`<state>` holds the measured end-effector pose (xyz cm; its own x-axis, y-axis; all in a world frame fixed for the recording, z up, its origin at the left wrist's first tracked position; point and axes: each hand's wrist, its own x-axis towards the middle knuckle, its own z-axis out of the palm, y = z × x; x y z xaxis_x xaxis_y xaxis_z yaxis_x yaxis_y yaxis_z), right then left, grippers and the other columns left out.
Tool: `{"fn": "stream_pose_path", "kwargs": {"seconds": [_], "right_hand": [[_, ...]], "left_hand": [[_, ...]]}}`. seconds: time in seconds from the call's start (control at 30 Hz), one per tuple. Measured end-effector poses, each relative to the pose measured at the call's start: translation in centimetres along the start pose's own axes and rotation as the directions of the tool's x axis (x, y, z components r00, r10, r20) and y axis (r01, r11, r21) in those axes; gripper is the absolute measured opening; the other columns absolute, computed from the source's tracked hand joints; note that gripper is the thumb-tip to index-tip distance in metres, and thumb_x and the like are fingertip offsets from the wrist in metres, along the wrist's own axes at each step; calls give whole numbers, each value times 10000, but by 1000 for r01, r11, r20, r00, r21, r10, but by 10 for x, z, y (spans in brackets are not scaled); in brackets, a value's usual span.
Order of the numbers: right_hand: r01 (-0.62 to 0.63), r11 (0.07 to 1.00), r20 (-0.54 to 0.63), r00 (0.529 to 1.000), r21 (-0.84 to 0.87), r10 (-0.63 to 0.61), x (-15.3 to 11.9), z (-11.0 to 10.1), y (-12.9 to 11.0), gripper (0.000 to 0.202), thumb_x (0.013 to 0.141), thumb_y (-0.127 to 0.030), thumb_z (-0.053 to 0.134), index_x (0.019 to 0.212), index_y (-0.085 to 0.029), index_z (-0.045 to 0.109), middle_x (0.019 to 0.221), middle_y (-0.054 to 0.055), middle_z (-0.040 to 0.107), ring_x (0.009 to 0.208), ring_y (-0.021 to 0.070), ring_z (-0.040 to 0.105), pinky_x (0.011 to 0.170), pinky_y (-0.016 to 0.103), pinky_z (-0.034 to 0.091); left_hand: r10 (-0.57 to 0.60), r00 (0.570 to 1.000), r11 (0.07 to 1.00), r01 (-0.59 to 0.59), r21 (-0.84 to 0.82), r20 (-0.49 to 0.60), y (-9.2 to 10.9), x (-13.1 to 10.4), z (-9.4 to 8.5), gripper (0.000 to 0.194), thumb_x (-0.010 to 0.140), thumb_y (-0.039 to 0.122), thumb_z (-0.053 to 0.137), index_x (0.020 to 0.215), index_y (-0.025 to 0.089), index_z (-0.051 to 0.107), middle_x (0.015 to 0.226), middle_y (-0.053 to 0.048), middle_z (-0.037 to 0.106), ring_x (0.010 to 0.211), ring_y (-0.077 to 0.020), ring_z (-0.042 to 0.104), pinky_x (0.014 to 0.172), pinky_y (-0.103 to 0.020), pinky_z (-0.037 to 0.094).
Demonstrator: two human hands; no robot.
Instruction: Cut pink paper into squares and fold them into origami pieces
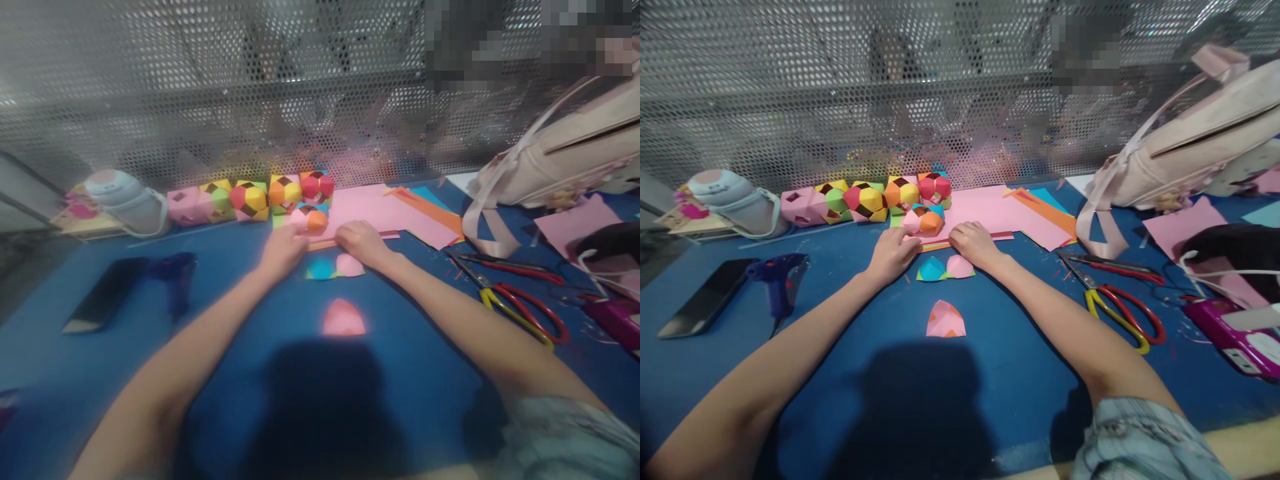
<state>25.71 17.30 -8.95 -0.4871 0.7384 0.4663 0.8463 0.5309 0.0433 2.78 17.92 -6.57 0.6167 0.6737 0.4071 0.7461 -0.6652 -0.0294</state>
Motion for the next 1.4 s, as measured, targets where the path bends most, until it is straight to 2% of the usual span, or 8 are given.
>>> {"fn": "stream_pose_path", "kwargs": {"seconds": [0.13,0.33,0.53,0.83,1.03,1.17,1.3,1.4], "right_hand": [[18,1000,-27,999,10,-17,1,2,1,214,906,-150,465,794,-150,647,797,88,665,754,206,512,681,324,284],[43,999,-52,998,26,-42,1,4,4,248,905,-104,420,784,-146,633,771,86,638,748,201,486,691,320,289],[70,997,-54,996,33,-68,-2,0,11,268,903,-100,403,756,-140,624,742,92,627,721,206,472,681,324,300],[132,988,-59,990,81,-127,-10,-19,30,267,891,-85,381,813,-144,629,786,101,633,767,212,503,731,333,355],[149,981,-88,987,128,-138,-15,-21,43,270,913,-118,365,840,-146,624,813,107,643,775,215,535,756,349,409],[144,978,-90,987,150,-132,-15,-17,40,247,915,-142,387,821,-164,614,788,97,636,760,215,540,730,352,426],[149,976,-88,987,161,-136,-10,-7,28,214,906,-134,414,807,-165,601,787,94,631,761,205,539,719,332,431],[159,975,-93,985,157,-146,-2,2,18,199,894,-122,433,780,-157,593,749,89,617,730,200,527,699,325,425]], "left_hand": [[44,999,998,-44,40,11,8,11,11,270,920,270,443,1065,213,664,1031,-109,628,924,-244,535,769,-366,392],[38,999,995,-41,95,29,9,20,23,301,932,259,409,967,168,694,924,-128,630,838,-249,539,683,-365,364],[28,998,992,-35,119,65,7,19,21,296,926,250,418,915,166,701,929,-134,636,873,-264,553,689,-370,366],[-30,994,993,17,116,110,9,19,19,301,922,256,411,919,159,695,1031,-142,635,906,-270,568,714,-380,379],[-32,991,995,19,99,129,5,20,19,257,887,234,450,905,160,695,989,-136,636,882,-259,562,679,-357,395],[-14,995,998,8,68,96,8,18,17,237,872,235,462,889,168,689,957,-117,630,858,-240,560,683,-343,406],[5,1000,999,-6,50,9,13,14,13,291,892,317,444,925,138,672,913,-126,610,843,-240,554,706,-355,427],[50,997,997,-46,64,-61,12,15,10,320,916,301,399,1006,139,660,962,-144,606,879,-251,547,749,-383,438]]}}
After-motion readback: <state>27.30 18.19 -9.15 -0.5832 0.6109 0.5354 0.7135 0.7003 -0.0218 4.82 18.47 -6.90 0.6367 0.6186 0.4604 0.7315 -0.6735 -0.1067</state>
